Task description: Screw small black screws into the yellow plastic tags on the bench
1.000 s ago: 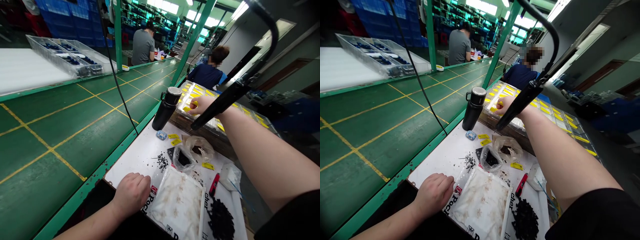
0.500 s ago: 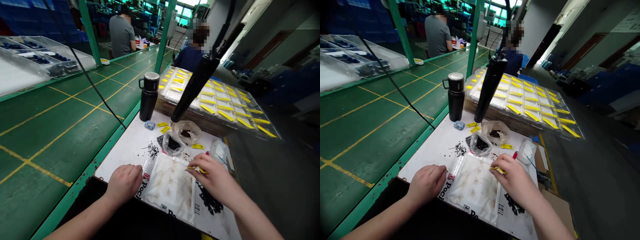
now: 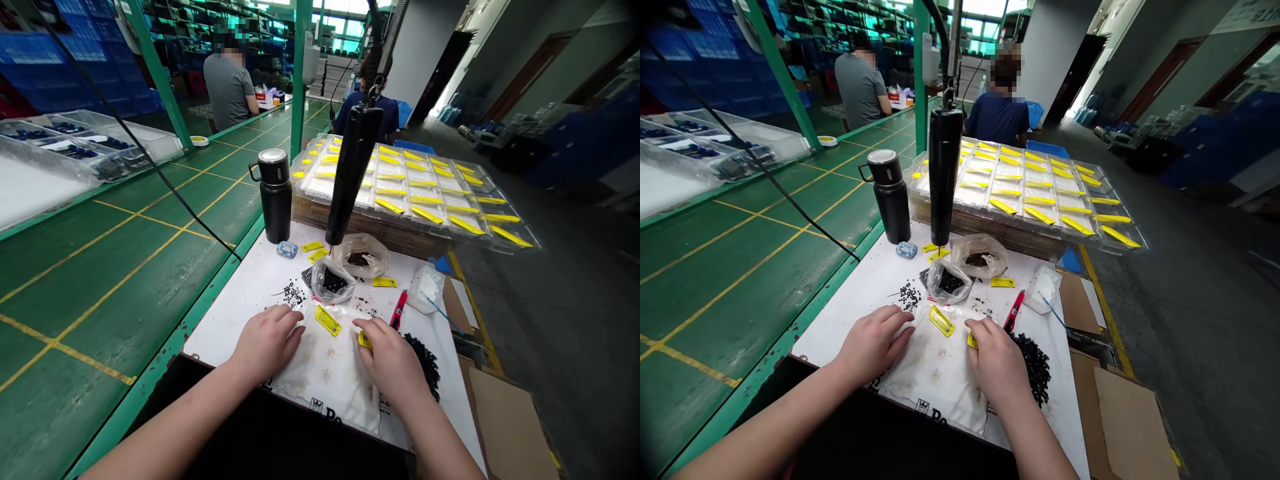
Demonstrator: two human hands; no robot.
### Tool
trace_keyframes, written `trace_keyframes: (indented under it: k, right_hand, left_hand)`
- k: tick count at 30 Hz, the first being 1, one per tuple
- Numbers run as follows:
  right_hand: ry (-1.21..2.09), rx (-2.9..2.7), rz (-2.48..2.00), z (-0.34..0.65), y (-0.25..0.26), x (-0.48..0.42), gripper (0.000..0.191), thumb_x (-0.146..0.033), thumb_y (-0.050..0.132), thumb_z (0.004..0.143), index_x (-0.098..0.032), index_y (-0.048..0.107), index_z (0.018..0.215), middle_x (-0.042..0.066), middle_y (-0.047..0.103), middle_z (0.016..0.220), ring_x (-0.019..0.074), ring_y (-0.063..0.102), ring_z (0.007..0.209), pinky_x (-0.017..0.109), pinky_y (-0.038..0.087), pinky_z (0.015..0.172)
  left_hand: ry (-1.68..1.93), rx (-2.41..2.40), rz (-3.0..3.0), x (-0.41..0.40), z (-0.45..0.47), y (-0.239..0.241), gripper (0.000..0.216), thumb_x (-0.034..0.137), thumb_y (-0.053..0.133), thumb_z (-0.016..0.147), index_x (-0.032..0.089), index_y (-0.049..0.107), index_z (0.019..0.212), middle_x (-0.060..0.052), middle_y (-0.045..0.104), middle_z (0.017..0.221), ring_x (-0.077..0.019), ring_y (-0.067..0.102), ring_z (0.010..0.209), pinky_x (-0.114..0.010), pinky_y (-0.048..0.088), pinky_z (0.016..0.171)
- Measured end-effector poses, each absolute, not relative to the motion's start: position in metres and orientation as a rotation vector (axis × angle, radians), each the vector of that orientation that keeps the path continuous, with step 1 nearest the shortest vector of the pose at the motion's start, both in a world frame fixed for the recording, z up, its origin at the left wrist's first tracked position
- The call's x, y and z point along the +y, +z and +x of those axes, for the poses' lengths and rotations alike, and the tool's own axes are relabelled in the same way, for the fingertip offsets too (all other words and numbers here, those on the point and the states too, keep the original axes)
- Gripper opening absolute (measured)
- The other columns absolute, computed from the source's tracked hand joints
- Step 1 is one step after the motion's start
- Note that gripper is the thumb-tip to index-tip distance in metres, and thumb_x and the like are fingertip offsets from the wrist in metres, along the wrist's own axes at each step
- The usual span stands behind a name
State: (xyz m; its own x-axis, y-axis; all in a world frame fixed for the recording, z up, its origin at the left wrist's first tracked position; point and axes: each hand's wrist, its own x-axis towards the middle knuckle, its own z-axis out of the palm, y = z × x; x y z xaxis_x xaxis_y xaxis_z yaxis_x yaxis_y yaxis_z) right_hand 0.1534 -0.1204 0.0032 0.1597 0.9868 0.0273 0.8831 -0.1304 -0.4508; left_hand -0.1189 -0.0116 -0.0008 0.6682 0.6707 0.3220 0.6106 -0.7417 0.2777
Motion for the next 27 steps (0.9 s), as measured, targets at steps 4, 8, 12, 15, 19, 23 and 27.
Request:
trace_keyframes:
  k: [4,8,12,15,19,23,27]
  right_hand:
    - [0.464,-1.677,-2.082,0.16,0.01,-0.127,0.035,-0.02,0.054,0.093,-0.028,0.071,0.123,0.006,0.075,0.128,0.0263,0.072,0.121,0.04,0.058,0.103]
    - [0.551,-1.553,-2.116,0.165,0.015,-0.128,0.012,-0.037,0.067,0.095,-0.028,0.071,0.102,0.003,0.079,0.103,0.0259,0.075,0.095,0.036,0.056,0.083]
    - [0.613,-1.419,-2.156,0.17,0.019,-0.126,0.036,-0.064,0.076,0.093,-0.029,0.072,0.086,0.001,0.075,0.079,0.0258,0.068,0.073,0.035,0.047,0.069]
    - [0.646,-1.361,-2.114,0.171,0.022,-0.12,0.043,-0.068,0.067,0.098,-0.03,0.075,0.082,0.003,0.079,0.088,0.0269,0.072,0.084,0.036,0.05,0.079]
    - [0.656,-1.23,-2.106,0.17,0.021,-0.109,0.052,-0.074,0.062,0.099,-0.028,0.074,0.078,0.004,0.076,0.082,0.0265,0.068,0.078,0.037,0.048,0.073]
    - [0.722,-1.093,-2.102,0.169,0.011,-0.106,0.055,-0.078,0.059,0.098,-0.026,0.075,0.092,0.004,0.075,0.078,0.0244,0.066,0.068,0.034,0.045,0.059]
    - [0.794,-1.021,-2.07,0.172,-0.003,-0.112,0.054,-0.075,0.059,0.099,-0.025,0.073,0.113,0.003,0.078,0.085,0.0232,0.071,0.066,0.034,0.055,0.061]
  left_hand:
    - [0.571,0.774,2.802,0.007,-0.083,0.003,0.022,0.031,0.067,0.106,0.025,0.077,0.125,-0.009,0.077,0.131,-0.0252,0.072,0.11,-0.041,0.062,0.094]
    - [0.559,0.608,2.815,0.019,-0.066,-0.005,0.021,0.033,0.062,0.111,0.026,0.08,0.12,-0.007,0.078,0.133,-0.0238,0.07,0.108,-0.041,0.06,0.096]
    - [0.551,0.575,2.798,0.022,-0.066,-0.015,0.023,0.034,0.059,0.113,0.025,0.08,0.118,-0.006,0.079,0.124,-0.0226,0.067,0.102,-0.039,0.057,0.092]
    - [0.54,0.579,2.803,0.02,-0.067,-0.019,0.023,0.039,0.062,0.111,0.025,0.08,0.112,-0.006,0.078,0.115,-0.0236,0.065,0.099,-0.041,0.055,0.09]
    - [0.562,0.621,2.862,0.018,-0.067,-0.019,0.022,0.041,0.065,0.11,0.024,0.079,0.105,-0.006,0.076,0.109,-0.024,0.063,0.098,-0.041,0.051,0.088]
    - [0.587,0.659,2.86,0.018,-0.069,-0.018,0.023,0.04,0.067,0.109,0.023,0.078,0.1,-0.005,0.076,0.108,-0.0228,0.061,0.097,-0.041,0.049,0.087]
    - [0.608,0.655,2.833,0.019,-0.069,-0.02,0.021,0.039,0.067,0.109,0.023,0.078,0.101,-0.004,0.076,0.108,-0.0237,0.062,0.1,-0.041,0.048,0.088]
